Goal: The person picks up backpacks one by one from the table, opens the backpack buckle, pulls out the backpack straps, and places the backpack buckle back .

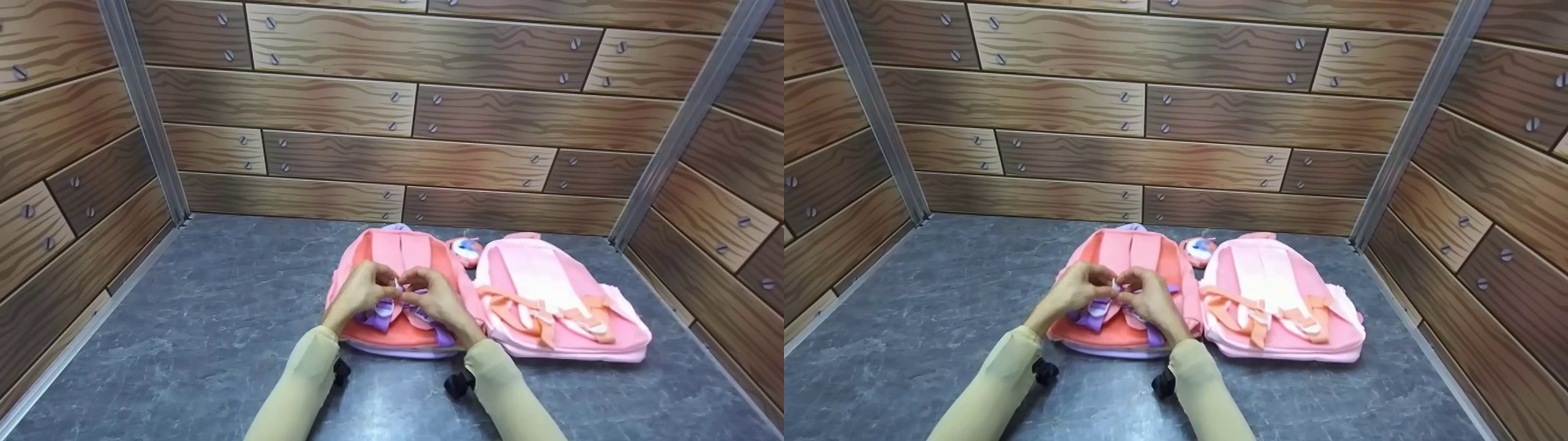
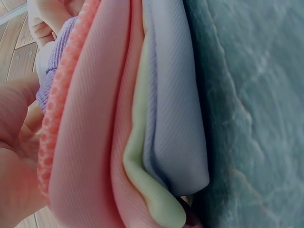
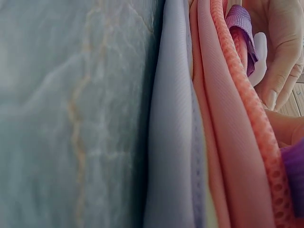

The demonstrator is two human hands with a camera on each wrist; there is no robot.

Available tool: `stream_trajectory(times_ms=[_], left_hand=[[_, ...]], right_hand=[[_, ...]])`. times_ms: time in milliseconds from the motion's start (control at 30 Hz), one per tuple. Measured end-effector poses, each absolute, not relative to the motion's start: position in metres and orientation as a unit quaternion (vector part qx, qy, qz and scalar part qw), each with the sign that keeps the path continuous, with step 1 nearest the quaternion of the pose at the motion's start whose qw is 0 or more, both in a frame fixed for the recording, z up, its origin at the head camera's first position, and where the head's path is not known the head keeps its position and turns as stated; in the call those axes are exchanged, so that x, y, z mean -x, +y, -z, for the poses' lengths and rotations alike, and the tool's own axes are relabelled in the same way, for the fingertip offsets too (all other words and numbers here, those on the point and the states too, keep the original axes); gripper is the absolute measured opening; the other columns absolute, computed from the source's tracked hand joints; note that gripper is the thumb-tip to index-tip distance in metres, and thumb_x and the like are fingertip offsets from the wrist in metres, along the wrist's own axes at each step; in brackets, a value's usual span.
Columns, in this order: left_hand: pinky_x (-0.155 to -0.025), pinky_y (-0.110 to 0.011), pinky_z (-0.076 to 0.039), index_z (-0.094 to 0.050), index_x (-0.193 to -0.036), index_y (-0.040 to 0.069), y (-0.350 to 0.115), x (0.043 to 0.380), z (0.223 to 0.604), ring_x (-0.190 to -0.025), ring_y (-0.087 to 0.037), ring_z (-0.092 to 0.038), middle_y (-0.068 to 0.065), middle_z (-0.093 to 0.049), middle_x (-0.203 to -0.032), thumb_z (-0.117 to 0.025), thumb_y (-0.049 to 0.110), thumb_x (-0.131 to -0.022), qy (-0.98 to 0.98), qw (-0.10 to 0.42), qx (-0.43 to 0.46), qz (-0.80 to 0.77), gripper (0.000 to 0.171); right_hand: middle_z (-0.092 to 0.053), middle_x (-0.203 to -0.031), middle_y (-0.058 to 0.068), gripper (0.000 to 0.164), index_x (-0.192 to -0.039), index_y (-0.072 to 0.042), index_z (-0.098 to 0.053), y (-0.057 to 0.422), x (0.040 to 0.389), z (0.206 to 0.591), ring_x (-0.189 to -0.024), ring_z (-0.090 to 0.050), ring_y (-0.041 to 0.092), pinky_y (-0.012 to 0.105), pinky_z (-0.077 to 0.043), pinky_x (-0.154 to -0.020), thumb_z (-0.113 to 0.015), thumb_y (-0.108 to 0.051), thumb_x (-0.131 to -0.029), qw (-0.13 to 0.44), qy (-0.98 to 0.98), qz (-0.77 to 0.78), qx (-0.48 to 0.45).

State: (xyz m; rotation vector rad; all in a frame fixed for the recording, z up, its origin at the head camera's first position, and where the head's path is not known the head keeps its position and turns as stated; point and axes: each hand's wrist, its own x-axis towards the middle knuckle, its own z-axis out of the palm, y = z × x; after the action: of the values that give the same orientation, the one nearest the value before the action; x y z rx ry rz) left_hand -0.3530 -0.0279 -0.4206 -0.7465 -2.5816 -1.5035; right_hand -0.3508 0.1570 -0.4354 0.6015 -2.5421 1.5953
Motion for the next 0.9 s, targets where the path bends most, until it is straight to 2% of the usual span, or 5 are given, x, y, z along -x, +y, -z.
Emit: stream_trajectory(times_ms=[233,400,667,833,900], left_hand=[[-0.069,-0.022,-0.050,-0.074,-0.101,0.002,-0.0290,0.3540,0.4191,-0.072,-0.006,-0.060,-0.009,-0.073,-0.084,-0.078,0.009,-0.080,-0.842,0.021,0.235,0.485,0.022],[-0.067,-0.023,-0.050,-0.072,-0.101,0.000,-0.0291,0.3541,0.4190,-0.070,-0.008,-0.059,-0.009,-0.072,-0.082,-0.078,0.007,-0.079,-0.853,0.029,0.230,0.467,0.024],[-0.052,-0.019,-0.038,-0.075,-0.082,0.007,-0.0247,0.3523,0.4233,-0.057,-0.004,-0.048,0.003,-0.061,-0.063,-0.080,0.015,-0.079,-0.880,0.041,0.227,0.414,0.011],[-0.053,-0.020,-0.038,-0.075,-0.081,0.007,-0.0243,0.3530,0.4255,-0.058,-0.004,-0.048,0.006,-0.057,-0.063,-0.080,0.019,-0.079,-0.883,0.050,0.224,0.409,0.013],[-0.055,-0.020,-0.040,-0.075,-0.083,0.007,-0.0247,0.3528,0.4253,-0.060,-0.005,-0.049,0.004,-0.059,-0.065,-0.080,0.020,-0.079,-0.883,0.053,0.223,0.410,0.014]], right_hand=[[-0.073,-0.102,0.014,0.030,-0.105,-0.002,-0.065,0.1558,0.3505,0.4372,-0.088,-0.067,0.016,0.026,-0.053,-0.080,-0.080,-0.009,-0.079,0.040,-0.819,-0.544,-0.179],[-0.071,-0.107,0.020,0.034,-0.113,0.000,-0.063,0.1572,0.3514,0.4376,-0.095,-0.068,0.024,0.028,-0.055,-0.080,-0.075,-0.002,-0.082,0.042,-0.806,-0.557,-0.193],[-0.071,-0.108,0.019,0.037,-0.118,-0.002,-0.066,0.1584,0.3491,0.4372,-0.098,-0.068,0.030,0.034,-0.055,-0.085,-0.076,-0.006,-0.082,0.039,-0.822,-0.524,-0.219],[-0.073,-0.103,0.014,0.036,-0.110,-0.003,-0.071,0.1565,0.3477,0.4357,-0.091,-0.068,0.023,0.038,-0.054,-0.086,-0.081,-0.015,-0.078,0.056,-0.835,-0.506,-0.210],[-0.074,-0.099,0.010,0.031,-0.106,-0.006,-0.073,0.1557,0.3473,0.4347,-0.087,-0.067,0.018,0.035,-0.054,-0.083,-0.081,-0.017,-0.079,0.062,-0.843,-0.494,-0.201]])
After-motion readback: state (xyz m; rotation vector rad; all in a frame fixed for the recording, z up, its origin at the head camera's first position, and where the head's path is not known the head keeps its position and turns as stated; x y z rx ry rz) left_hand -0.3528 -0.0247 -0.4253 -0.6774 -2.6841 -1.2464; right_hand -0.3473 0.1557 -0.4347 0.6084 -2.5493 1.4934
